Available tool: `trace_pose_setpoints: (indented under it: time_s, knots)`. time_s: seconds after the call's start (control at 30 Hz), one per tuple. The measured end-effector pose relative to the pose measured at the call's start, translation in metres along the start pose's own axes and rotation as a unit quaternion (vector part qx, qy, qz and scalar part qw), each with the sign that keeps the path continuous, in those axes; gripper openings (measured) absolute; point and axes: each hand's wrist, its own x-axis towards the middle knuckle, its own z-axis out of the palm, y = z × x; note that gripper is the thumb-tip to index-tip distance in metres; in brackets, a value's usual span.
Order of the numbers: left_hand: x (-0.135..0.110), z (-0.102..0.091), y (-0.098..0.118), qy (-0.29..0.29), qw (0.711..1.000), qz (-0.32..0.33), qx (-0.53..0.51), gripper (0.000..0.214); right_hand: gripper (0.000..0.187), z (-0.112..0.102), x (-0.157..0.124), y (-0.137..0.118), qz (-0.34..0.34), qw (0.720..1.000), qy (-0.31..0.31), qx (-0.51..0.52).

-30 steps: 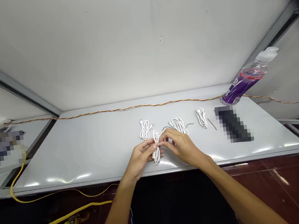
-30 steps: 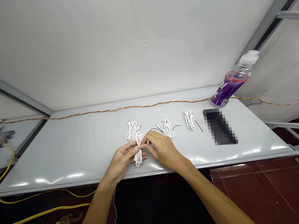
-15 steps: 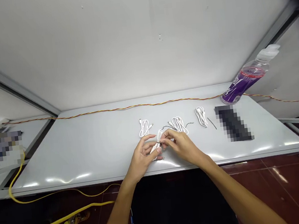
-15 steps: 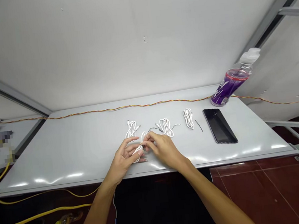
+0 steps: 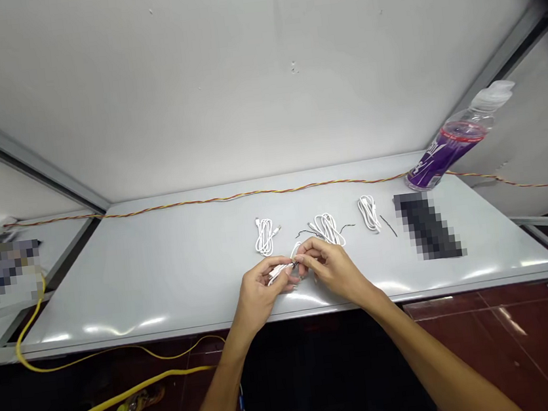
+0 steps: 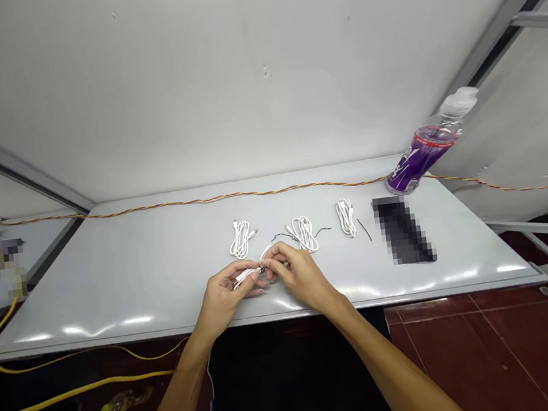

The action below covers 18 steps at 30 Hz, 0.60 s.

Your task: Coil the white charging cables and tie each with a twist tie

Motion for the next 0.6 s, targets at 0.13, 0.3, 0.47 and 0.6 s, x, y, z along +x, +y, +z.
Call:
trace_pose_setpoints:
  time_s: [0.13, 0.3, 0.47, 0.6]
  knots:
    - [0.002, -0.001, -0.003, 0.017, 1.0, -0.009, -0.014, 0.03, 0.018, -0.004, -0.004, 0.002, -0.081, 0.984, -0.007, -0.16]
    - [0.004, 0.0, -0.002, 0.04, 0.999, -0.024, -0.028, 0.035, 0.028, -0.002, -0.006, 0.005, -0.172, 0.918, 0.028, -0.357]
    - [0.005, 0.0, 0.001, 0.05, 0.998, -0.035, -0.023, 0.036, 0.023, 0.003, -0.003, 0.012, -0.201, 0.899, 0.06, -0.384]
    - [0.005, -0.001, 0.002, 0.061, 0.997, -0.042, -0.022, 0.038, 0.022, 0.004, -0.001, 0.016, -0.195, 0.912, 0.07, -0.355]
